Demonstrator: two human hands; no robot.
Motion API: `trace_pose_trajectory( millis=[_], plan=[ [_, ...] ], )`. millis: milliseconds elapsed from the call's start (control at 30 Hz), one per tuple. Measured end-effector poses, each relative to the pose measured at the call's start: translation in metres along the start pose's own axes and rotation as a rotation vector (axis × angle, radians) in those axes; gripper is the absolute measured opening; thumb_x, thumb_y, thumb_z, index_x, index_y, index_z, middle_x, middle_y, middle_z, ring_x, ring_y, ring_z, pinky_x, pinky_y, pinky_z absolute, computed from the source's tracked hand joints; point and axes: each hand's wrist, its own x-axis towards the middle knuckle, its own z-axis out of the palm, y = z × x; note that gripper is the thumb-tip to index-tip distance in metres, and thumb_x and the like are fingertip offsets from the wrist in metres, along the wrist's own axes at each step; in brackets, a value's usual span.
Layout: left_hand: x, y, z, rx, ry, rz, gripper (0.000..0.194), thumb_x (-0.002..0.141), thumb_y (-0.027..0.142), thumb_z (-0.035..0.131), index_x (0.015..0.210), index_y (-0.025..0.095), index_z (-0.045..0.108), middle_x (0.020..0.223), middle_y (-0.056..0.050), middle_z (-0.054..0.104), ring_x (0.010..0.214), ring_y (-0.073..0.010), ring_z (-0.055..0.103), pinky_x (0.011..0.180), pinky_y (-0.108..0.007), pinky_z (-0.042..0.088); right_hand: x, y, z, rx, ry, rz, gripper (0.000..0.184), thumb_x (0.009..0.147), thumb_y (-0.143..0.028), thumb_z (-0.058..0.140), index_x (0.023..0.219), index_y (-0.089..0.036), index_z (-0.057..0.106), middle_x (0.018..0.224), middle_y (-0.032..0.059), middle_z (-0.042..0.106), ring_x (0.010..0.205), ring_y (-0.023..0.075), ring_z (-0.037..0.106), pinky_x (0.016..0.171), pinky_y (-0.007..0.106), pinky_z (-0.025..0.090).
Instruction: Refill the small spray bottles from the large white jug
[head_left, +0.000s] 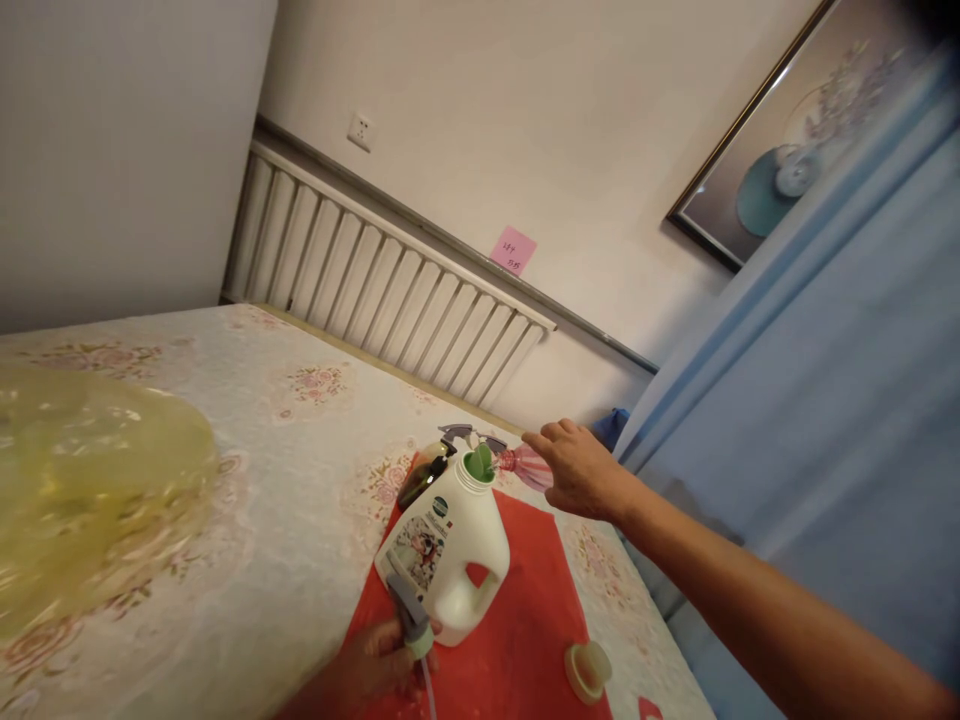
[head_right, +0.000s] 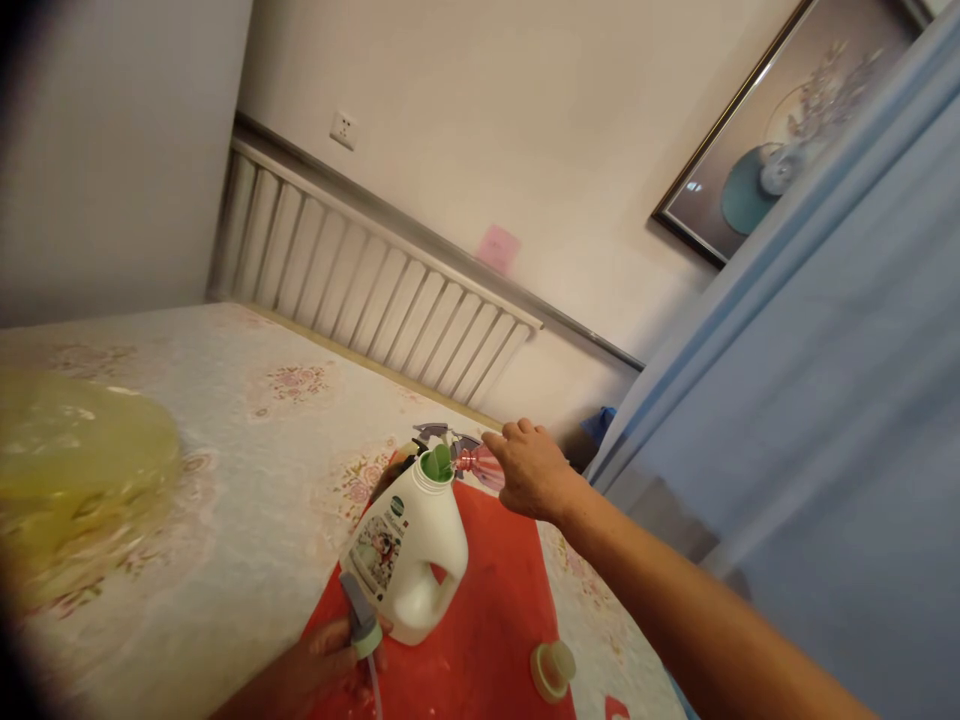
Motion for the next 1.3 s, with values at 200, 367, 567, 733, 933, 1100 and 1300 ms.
trace_pose_trajectory(
  millis=[200,367,567,733,933,1100,1300],
  plan=[
    [-0.002,0.001,-0.001,0.014,-0.007,-0.011,0.052,0.069,0.056,0.074,0.104,0.02,0.065,0.087,-0.007,0.071,0.062,-0.0171,0.062,0.064,-0.032,0.045,0.003,0.001,0.001,-0.03,0.026,-0.019,0.065,0.063,-0.017,0.059,0.126,-0.02,0.049,0.107,0.013,0.058,0.098,0.0287,0.048,0.081,0.036,0.035],
    [0.0,0.0,-0.003,0.032,-0.025,-0.016,0.045,0.073,0.054,0.071,0.104,0.022,0.066,0.09,-0.007,0.07,0.065,-0.0188,0.063,0.065,-0.033,0.044,0.004,0.0,0.0,-0.054,0.029,-0.027,0.065,0.062,-0.016,0.059,0.126,-0.02,0.05,0.107,0.0137,0.058,0.097,0.0292,0.049,0.081,0.037,0.036],
    [0.004,-0.008,-0.007,0.037,-0.004,-0.017,0.051,0.067,0.059,0.073,0.103,0.022,0.066,0.085,-0.006,0.072,0.06,-0.0188,0.062,0.062,-0.034,0.044,0.006,-0.002,-0.003,-0.077,0.028,-0.032,0.063,0.062,-0.015,0.059,0.125,-0.02,0.05,0.108,0.0139,0.058,0.098,0.0293,0.048,0.081,0.037,0.035],
    [0.007,-0.015,-0.012,0.053,0.017,-0.022,0.051,0.064,0.061,0.073,0.099,0.025,0.069,0.086,-0.006,0.072,0.062,-0.0207,0.063,0.063,-0.036,0.047,0.007,-0.005,-0.006,-0.1,0.022,-0.041,0.062,0.063,-0.015,0.059,0.124,-0.02,0.051,0.108,0.014,0.058,0.097,0.029,0.047,0.08,0.037,0.034],
    [0.008,-0.019,-0.016,0.058,0.006,-0.004,0.046,0.066,0.059,0.072,0.099,0.027,0.069,0.087,-0.005,0.073,0.065,-0.022,0.064,0.064,-0.037,0.048,0.009,-0.008,-0.01,-0.139,0.039,-0.069,0.06,0.063,-0.015,0.059,0.122,-0.02,0.052,0.103,0.0141,0.058,0.095,0.0296,0.048,0.078,0.037,0.034],
    [0.004,-0.012,-0.011,0.071,0.002,-0.021,0.05,0.067,0.06,0.071,0.103,0.027,0.068,0.089,-0.006,0.073,0.067,-0.0239,0.064,0.069,-0.04,0.049,0.011,-0.01,-0.012,-0.161,0.045,-0.078,0.058,0.063,-0.015,0.06,0.12,-0.019,0.053,0.103,0.0149,0.058,0.095,0.0305,0.047,0.079,0.039,0.033],
    [0.001,-0.001,-0.005,0.06,-0.001,-0.026,0.045,0.066,0.06,0.073,0.099,0.029,0.069,0.086,-0.005,0.073,0.064,-0.0211,0.064,0.066,-0.037,0.048,0.015,-0.012,-0.012,-0.184,0.051,-0.09,0.06,0.065,-0.017,0.061,0.125,-0.019,0.051,0.105,0.0156,0.057,0.096,0.0312,0.047,0.081,0.04,0.033]
  ],
)
